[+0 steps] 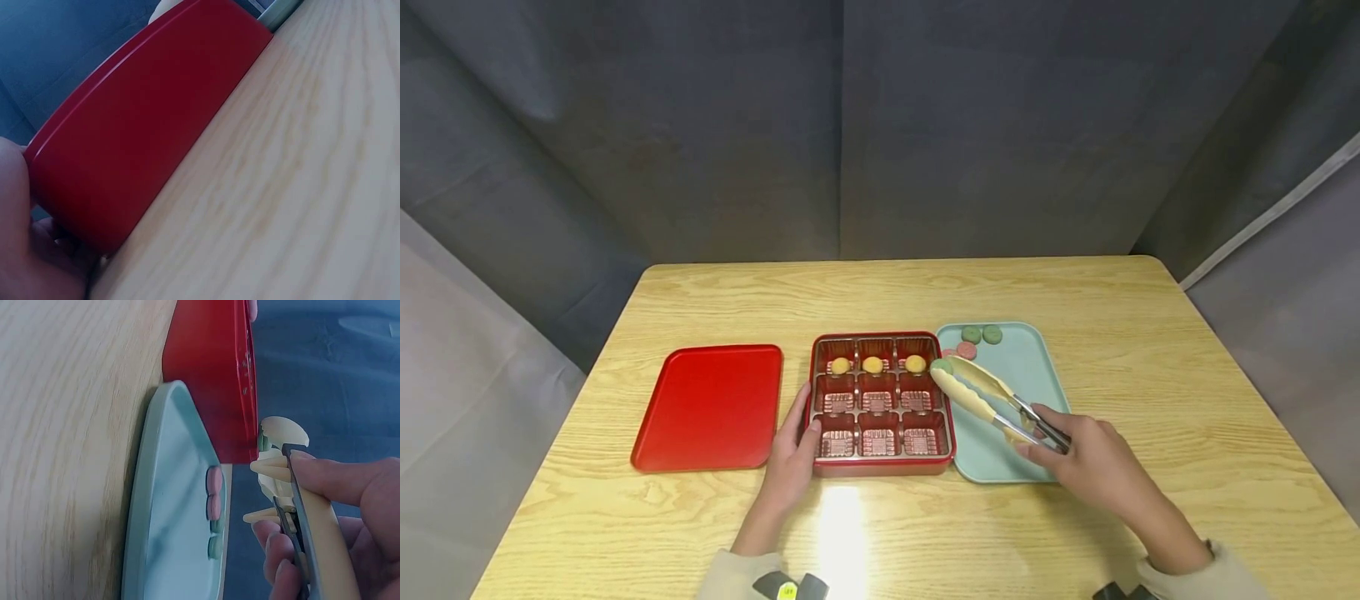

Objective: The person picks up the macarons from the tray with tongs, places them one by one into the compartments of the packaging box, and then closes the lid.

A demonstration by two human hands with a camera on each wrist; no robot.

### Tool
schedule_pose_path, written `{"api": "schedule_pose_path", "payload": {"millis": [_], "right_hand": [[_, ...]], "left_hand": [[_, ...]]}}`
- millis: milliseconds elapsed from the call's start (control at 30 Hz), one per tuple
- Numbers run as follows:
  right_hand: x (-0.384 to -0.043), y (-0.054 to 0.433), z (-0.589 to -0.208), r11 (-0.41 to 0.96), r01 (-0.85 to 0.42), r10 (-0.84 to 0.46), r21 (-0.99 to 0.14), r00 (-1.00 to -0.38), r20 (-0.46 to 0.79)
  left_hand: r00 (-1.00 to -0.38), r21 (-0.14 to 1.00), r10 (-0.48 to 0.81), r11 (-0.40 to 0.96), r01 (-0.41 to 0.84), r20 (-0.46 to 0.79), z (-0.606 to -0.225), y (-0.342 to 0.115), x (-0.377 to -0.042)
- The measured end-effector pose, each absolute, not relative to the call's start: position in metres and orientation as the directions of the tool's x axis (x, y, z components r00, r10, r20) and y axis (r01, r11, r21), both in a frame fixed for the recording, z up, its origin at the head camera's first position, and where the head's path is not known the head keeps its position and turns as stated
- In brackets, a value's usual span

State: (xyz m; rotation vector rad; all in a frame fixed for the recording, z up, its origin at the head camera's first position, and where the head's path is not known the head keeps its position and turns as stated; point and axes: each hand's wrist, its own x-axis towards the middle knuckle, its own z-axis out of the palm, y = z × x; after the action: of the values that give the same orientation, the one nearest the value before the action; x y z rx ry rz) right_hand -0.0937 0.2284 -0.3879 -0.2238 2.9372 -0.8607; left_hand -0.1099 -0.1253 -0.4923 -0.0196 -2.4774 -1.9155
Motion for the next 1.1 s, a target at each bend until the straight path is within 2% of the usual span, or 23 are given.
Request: {"api": "schedule_pose_path", "payload": {"millis": [667,967,1100], "right_hand": [[-0.091,0.219,-0.386,0.827,-0.147,-0.194,-0.543,-0.981,-0.029],[-0.089,0.221,-0.387,0.829,-0.154,-0.188,-0.538,-0.982,-0.008],[-0.092,0.226,-0.390,0.838,-0.140,-0.166,-0.527,-0.986,-0.002]], "left_hand": [[-1.000,0.970,0.025,0.242,0.014,0.009,-0.493,-0.126,-0.112],[-0.998,0.973,0.038,0.226,-0.034,-0.044,-0.464,-0.122,-0.104],[-0.999,0.974,0.039,0.227,-0.016,-0.026,-0.473,-0.124,-0.106]]}}
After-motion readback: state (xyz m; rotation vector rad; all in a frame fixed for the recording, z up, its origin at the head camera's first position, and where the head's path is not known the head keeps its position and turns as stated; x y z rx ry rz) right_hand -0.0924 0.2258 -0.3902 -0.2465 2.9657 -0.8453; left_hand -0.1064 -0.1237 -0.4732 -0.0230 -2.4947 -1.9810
